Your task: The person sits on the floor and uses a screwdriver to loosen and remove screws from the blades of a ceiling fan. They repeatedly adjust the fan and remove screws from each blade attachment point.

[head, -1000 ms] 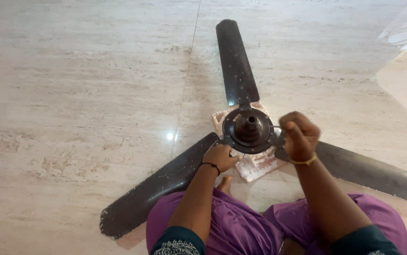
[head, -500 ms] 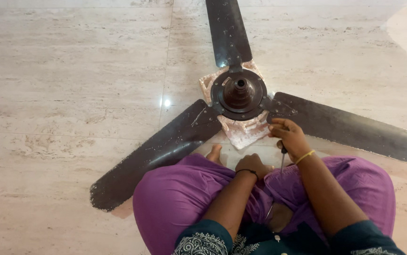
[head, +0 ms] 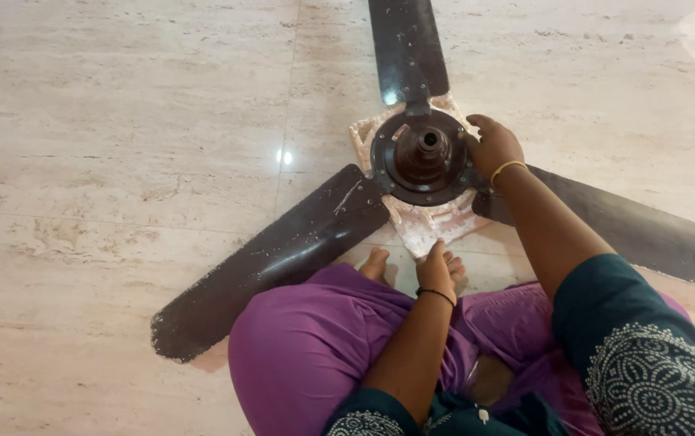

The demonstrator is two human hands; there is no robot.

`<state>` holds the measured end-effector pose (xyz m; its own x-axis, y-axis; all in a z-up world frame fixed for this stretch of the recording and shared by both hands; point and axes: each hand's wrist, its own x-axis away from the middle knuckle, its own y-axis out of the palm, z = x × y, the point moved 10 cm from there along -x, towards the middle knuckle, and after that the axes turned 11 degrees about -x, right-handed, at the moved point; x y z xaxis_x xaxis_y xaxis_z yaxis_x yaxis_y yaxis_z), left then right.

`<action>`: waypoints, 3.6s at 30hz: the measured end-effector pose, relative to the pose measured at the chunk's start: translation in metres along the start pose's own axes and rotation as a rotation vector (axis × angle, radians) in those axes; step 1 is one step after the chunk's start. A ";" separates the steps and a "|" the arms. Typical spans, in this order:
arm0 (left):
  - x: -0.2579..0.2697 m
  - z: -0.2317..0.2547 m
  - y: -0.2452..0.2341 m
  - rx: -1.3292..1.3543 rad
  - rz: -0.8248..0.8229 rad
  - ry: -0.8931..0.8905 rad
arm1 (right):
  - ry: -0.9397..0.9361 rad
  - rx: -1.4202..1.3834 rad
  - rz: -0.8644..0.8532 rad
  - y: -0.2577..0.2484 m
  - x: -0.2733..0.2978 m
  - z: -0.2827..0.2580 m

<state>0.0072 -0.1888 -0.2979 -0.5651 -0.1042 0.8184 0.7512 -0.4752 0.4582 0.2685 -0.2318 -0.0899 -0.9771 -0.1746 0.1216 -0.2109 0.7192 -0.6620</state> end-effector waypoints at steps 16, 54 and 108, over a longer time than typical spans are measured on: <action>0.009 0.013 0.007 -0.249 0.461 -0.128 | -0.031 0.348 -0.156 0.027 -0.025 0.024; 0.055 0.056 0.003 -0.451 0.407 -0.108 | 0.422 0.452 -0.663 0.076 -0.119 0.052; 0.160 0.250 0.110 -1.504 -0.139 0.751 | -0.484 -0.212 0.182 -0.043 -0.011 -0.105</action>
<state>0.0850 -0.0396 -0.0298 -0.9530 -0.1455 0.2659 -0.0330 -0.8223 -0.5681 0.2849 -0.1898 0.0151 -0.8844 -0.2877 -0.3676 -0.0897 0.8776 -0.4710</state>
